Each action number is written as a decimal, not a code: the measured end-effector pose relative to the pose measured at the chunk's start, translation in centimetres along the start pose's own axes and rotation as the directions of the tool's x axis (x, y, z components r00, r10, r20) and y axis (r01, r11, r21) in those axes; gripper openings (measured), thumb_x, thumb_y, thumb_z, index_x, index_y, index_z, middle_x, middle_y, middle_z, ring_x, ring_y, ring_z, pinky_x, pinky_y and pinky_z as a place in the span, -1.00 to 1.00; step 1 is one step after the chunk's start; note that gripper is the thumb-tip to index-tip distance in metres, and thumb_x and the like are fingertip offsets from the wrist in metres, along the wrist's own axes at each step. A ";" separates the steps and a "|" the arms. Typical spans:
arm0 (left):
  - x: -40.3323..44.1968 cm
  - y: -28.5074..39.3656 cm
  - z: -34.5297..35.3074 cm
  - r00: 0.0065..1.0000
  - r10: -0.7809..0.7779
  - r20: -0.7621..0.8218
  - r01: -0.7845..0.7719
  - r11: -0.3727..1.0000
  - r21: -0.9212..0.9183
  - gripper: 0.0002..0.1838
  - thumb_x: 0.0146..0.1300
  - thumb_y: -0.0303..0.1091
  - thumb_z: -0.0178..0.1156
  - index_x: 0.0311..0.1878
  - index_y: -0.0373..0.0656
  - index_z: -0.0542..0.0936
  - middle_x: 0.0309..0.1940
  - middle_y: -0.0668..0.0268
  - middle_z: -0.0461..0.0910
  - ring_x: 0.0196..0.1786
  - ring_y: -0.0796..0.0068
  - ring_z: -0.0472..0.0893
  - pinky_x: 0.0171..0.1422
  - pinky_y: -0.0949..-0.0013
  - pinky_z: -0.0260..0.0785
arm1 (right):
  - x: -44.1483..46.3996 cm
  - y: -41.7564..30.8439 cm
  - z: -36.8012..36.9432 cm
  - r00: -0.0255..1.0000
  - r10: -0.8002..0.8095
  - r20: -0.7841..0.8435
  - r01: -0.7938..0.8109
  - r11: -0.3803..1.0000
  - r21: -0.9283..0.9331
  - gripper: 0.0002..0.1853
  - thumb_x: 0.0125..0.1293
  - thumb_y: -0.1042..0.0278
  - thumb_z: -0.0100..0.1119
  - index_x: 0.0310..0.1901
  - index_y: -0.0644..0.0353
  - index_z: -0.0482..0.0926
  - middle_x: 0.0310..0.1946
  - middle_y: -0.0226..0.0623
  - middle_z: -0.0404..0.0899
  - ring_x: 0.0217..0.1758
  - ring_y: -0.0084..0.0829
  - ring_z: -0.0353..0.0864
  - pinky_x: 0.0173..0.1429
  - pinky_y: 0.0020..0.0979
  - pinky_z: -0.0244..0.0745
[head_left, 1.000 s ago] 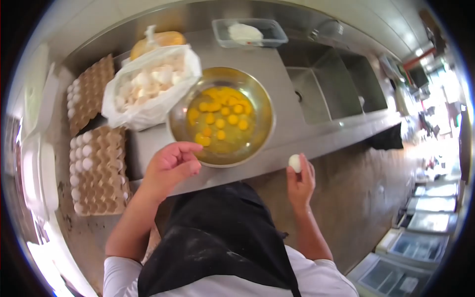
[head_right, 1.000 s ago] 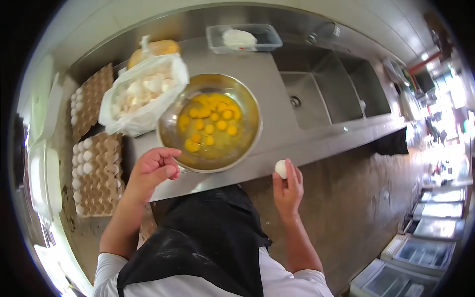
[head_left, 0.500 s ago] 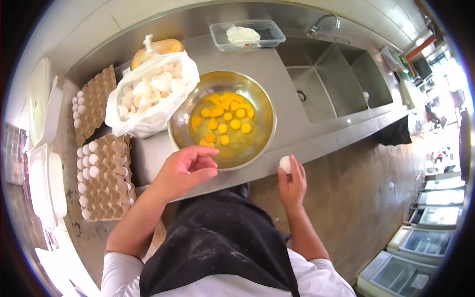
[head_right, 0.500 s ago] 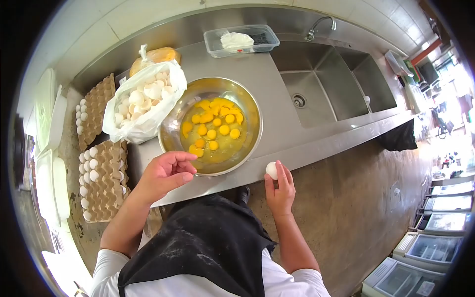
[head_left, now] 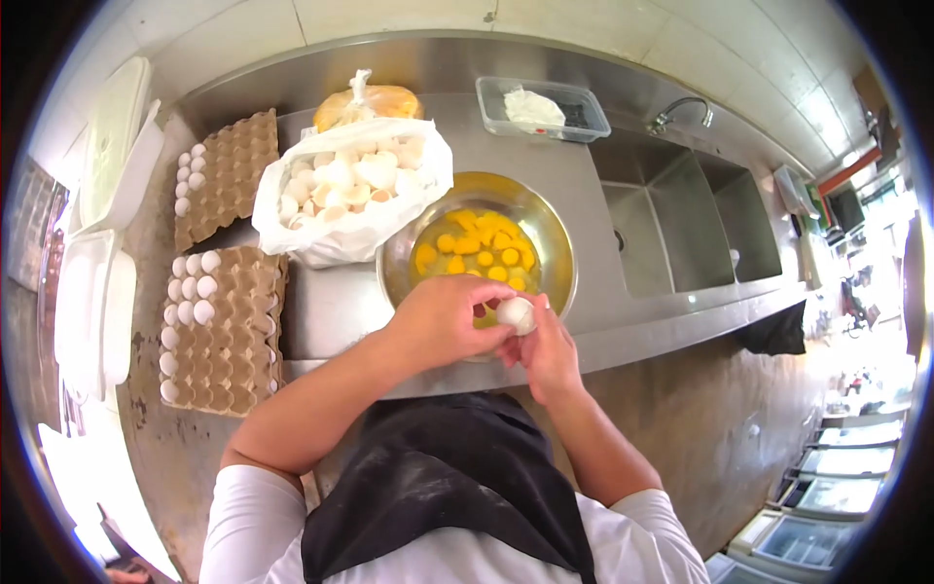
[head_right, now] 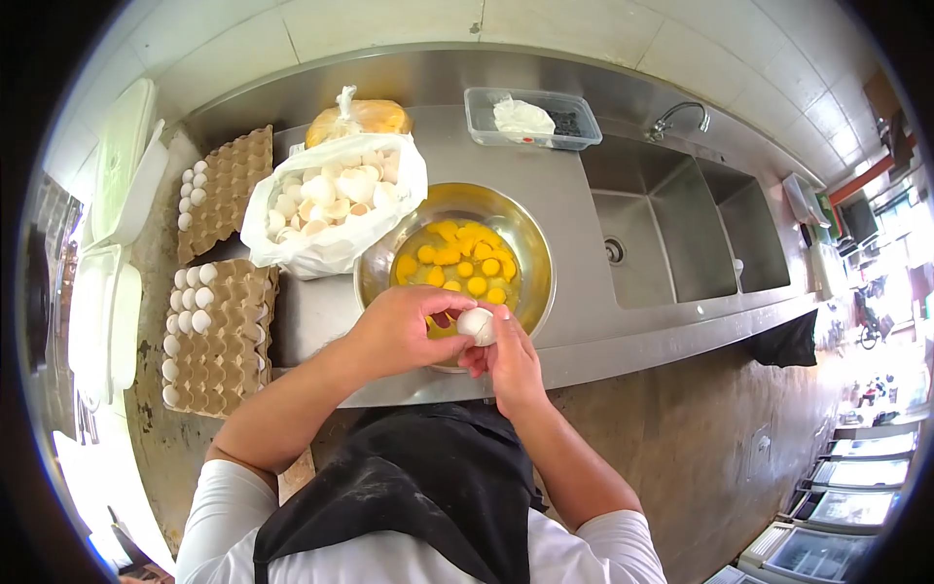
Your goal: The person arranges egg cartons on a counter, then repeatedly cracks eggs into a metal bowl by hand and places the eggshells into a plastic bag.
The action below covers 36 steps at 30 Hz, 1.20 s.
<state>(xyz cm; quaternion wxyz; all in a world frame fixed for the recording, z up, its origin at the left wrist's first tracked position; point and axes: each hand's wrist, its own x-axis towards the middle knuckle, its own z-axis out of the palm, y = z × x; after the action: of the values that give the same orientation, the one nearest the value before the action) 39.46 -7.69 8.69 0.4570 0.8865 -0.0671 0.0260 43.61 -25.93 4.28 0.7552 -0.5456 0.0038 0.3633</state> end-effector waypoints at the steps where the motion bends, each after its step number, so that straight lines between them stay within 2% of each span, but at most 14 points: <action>1: 0.1 -0.1 0.1 0.999 -0.031 -0.018 0.031 0.999 -0.012 -0.59 0.10 -0.21 0.43 0.01 -0.16 0.68 -0.24 0.16 0.72 -0.22 0.25 0.73 -0.10 0.30 0.55 | 0.3 0.1 0.1 0.999 -0.034 -0.009 0.034 0.998 -0.045 -0.44 0.62 -0.15 -0.30 0.18 0.18 0.50 -0.29 -0.37 0.59 -0.38 -0.56 0.54 -0.33 -0.52 0.42; 11: 1.3 -1.9 0.7 0.989 -0.137 -0.057 0.139 0.990 0.037 -0.61 0.04 -0.26 0.39 -0.04 -0.19 0.70 -0.23 0.16 0.73 -0.23 0.32 0.73 -0.12 0.32 0.57 | 3.1 0.3 -0.5 1.000 -0.004 0.015 0.006 0.992 -0.130 -0.50 0.59 -0.13 -0.20 0.15 0.15 0.48 -0.34 -0.40 0.55 -0.40 -0.61 0.51 -0.35 -0.55 0.42; 17: 1.5 -3.9 1.1 0.980 -0.187 -0.063 0.171 0.965 -0.198 -0.63 0.09 -0.36 0.36 0.00 -0.23 0.68 -0.26 0.25 0.74 -0.23 0.50 0.72 -0.10 0.41 0.57 | 3.9 -0.4 -1.0 0.996 0.087 0.022 -0.082 0.980 -0.183 -0.52 0.59 -0.11 -0.20 0.15 0.14 0.47 -0.34 -0.39 0.54 -0.41 -0.60 0.50 -0.36 -0.55 0.42; 19: 1.5 -5.1 1.3 0.957 -0.289 0.000 0.262 0.867 -0.425 -0.64 0.14 -0.38 0.35 0.02 -0.27 0.67 -0.26 0.27 0.74 -0.21 0.58 0.69 -0.10 0.46 0.56 | 4.2 -0.9 -1.0 0.989 0.140 0.044 -0.125 0.962 -0.244 -0.51 0.59 -0.13 -0.21 0.16 0.13 0.47 -0.34 -0.40 0.53 -0.41 -0.61 0.50 -0.35 -0.56 0.42; 23: 1.4 -4.9 0.0 0.956 -0.295 0.006 0.262 0.840 -0.474 -0.65 0.14 -0.31 0.36 -0.03 -0.29 0.69 -0.29 0.26 0.74 -0.26 0.56 0.69 -0.10 0.45 0.55 | 4.7 -2.1 -1.7 0.983 0.150 0.104 -0.099 0.918 -0.383 -0.51 0.58 -0.11 -0.16 0.17 0.15 0.48 -0.30 -0.33 0.58 -0.38 -0.53 0.56 -0.29 -0.47 0.48; 24: 1.5 -4.4 -0.7 0.956 -0.294 -0.017 0.266 0.885 -0.382 -0.63 0.14 -0.32 0.36 -0.01 -0.29 0.68 -0.28 0.26 0.73 -0.26 0.58 0.68 -0.11 0.45 0.55 | 4.9 -2.3 -1.9 0.991 -0.047 0.125 0.112 0.795 -0.596 -0.53 0.56 -0.07 -0.10 0.17 0.17 0.48 -0.26 -0.28 0.60 -0.36 -0.48 0.58 -0.24 -0.43 0.51; 25: 1.5 -4.1 -1.3 0.956 -0.292 -0.040 0.269 0.920 -0.286 -0.62 0.14 -0.32 0.36 0.01 -0.29 0.67 -0.28 0.27 0.73 -0.26 0.60 0.68 -0.12 0.46 0.55 | 5.1 -2.5 -2.1 0.954 -0.229 0.193 0.293 0.580 -0.760 -0.55 0.55 -0.04 -0.05 0.18 0.18 0.48 -0.22 -0.23 0.63 -0.34 -0.44 0.61 -0.20 -0.39 0.53; 26: 1.4 -3.9 -1.7 0.954 -0.295 -0.043 0.271 0.918 -0.288 -0.62 0.14 -0.32 0.36 0.01 -0.29 0.67 -0.28 0.27 0.73 -0.26 0.60 0.68 -0.12 0.46 0.55 | 4.7 -3.4 -1.8 0.954 -0.225 0.197 0.293 0.579 -0.761 -0.55 0.55 -0.04 -0.05 0.18 0.18 0.48 -0.22 -0.23 0.63 -0.34 -0.44 0.61 -0.20 -0.39 0.53; 28: 1.2 -3.7 -2.4 0.942 -0.325 -0.080 0.282 0.899 -0.334 -0.67 0.22 -0.46 0.31 0.05 -0.34 0.65 -0.23 0.31 0.72 -0.22 0.62 0.67 -0.06 0.48 0.54 | 3.2 -5.8 -0.9 0.877 -0.420 0.233 0.352 0.230 -0.907 -0.59 0.50 0.06 0.10 0.18 0.19 0.49 -0.15 -0.17 0.64 -0.30 -0.37 0.64 -0.12 -0.35 0.54; 31: -0.1 -3.7 -2.7 0.928 -0.349 -0.132 0.232 0.817 -0.527 -0.66 0.26 -0.50 0.29 0.11 -0.35 0.61 -0.21 0.32 0.71 -0.21 0.62 0.67 -0.05 0.49 0.53 | 2.5 -6.0 -1.0 0.855 -0.484 0.188 0.390 0.360 -0.847 -0.59 0.45 0.13 0.19 0.18 0.20 0.48 -0.14 -0.25 0.63 -0.30 -0.45 0.62 -0.15 -0.42 0.52; 32: -0.7 -3.9 -2.7 0.922 -0.355 -0.153 0.230 0.821 -0.522 -0.66 0.26 -0.50 0.29 0.11 -0.35 0.61 -0.21 0.32 0.71 -0.21 0.62 0.67 -0.05 0.49 0.53 | 2.8 -5.3 -1.5 0.851 -0.483 0.209 0.409 0.357 -0.840 -0.59 0.45 0.13 0.19 0.18 0.20 0.48 -0.14 -0.25 0.63 -0.30 -0.45 0.62 -0.15 -0.42 0.52; 34: -2.1 -4.3 -3.0 0.916 -0.364 -0.169 0.138 0.680 -0.720 -0.64 0.29 -0.51 0.29 0.14 -0.35 0.57 -0.16 0.31 0.70 -0.15 0.62 0.66 -0.04 0.53 0.52 | 4.2 -3.3 -2.7 0.976 -0.202 0.078 0.215 0.871 -0.443 -0.59 0.41 0.22 0.25 0.18 0.23 0.46 -0.13 -0.36 0.62 -0.27 -0.56 0.59 -0.18 -0.50 0.50; 35: -2.7 -4.2 -3.5 0.890 -0.403 -0.212 0.116 0.649 -0.752 -0.68 0.29 -0.43 0.34 0.06 -0.36 0.60 -0.17 0.26 0.71 -0.19 0.62 0.66 -0.09 0.51 0.52 | 4.3 -3.5 -2.3 0.973 -0.200 0.113 0.230 0.869 -0.438 -0.59 0.41 0.22 0.25 0.18 0.23 0.46 -0.13 -0.36 0.62 -0.27 -0.56 0.59 -0.18 -0.50 0.50; 36: -3.0 -4.3 -4.5 0.879 -0.409 -0.244 0.104 0.664 -0.740 -0.68 0.29 -0.43 0.34 0.06 -0.36 0.60 -0.17 0.26 0.71 -0.19 0.62 0.66 -0.09 0.51 0.52 | 4.2 -3.9 -1.6 0.992 -0.098 0.074 0.120 0.888 -0.443 -0.59 0.40 0.26 0.26 0.18 0.25 0.45 -0.13 -0.40 0.60 -0.25 -0.60 0.56 -0.19 -0.53 0.49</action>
<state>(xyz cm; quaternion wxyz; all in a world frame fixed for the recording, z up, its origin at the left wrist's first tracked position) 37.15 -1.28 7.49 0.7641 0.6183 0.1487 0.1079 49.52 -25.55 5.16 0.6289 -0.6944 -0.1291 0.3250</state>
